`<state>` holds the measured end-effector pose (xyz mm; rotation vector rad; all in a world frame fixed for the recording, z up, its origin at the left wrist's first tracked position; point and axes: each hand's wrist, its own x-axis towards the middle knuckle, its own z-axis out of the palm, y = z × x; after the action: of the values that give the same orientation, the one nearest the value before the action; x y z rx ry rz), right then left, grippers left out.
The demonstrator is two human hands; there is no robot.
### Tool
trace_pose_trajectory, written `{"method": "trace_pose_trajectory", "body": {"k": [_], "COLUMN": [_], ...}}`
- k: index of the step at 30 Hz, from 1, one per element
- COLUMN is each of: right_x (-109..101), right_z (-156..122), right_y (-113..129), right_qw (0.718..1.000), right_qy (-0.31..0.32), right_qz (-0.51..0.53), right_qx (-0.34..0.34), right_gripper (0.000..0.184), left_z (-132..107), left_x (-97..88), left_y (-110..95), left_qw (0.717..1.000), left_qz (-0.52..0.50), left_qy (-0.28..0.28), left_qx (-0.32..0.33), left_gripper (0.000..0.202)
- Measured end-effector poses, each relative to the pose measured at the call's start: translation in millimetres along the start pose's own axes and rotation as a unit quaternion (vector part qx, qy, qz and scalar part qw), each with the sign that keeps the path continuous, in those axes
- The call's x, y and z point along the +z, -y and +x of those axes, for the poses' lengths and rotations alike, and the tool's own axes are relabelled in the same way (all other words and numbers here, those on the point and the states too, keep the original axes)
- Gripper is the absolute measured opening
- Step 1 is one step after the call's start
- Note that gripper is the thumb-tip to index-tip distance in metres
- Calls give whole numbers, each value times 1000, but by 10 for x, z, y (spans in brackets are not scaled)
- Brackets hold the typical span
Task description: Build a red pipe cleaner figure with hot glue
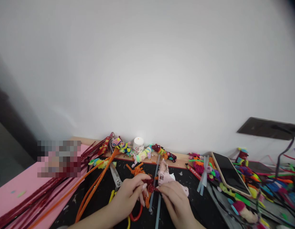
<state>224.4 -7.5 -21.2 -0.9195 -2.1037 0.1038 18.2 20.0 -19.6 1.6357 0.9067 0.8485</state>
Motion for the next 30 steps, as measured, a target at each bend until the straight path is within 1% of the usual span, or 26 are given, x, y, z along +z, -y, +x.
{"method": "trace_pose_trajectory", "body": {"k": [8,15,20,22,25,27,30], "right_x": [-8,-8,-10,-10,-9,-10,-15], "right_z": [7,-11,-8,3,13,10,-2], "right_y": [-7,-14,-20,-19,-18,-19,-24], "right_qw": [1000,1000,1000,1000,1000,1000,1000], "right_qy": [-2,3,7,6,5,6,7], "right_qz": [-10,-4,-3,-1,3,6,9], "right_qx": [2,5,8,6,4,2,-3], "right_gripper": [23,24,24,24,25,25,27], "left_z": [1,16,18,22,26,23,10], "left_x": [-10,-8,9,11,6,1,-3], "left_y": [8,40,-3,-19,-31,-30,-20], "left_qw": [1000,997,995,996,996,997,998], "left_qz": [-2,-59,-55,-33,-13,-13,-4], "left_qy": [-19,-35,-54,-67,-81,-78,-60], "left_qx": [-4,-44,-61,-57,-30,-12,-9], "left_gripper": [28,31,38,40,33,28,29]}}
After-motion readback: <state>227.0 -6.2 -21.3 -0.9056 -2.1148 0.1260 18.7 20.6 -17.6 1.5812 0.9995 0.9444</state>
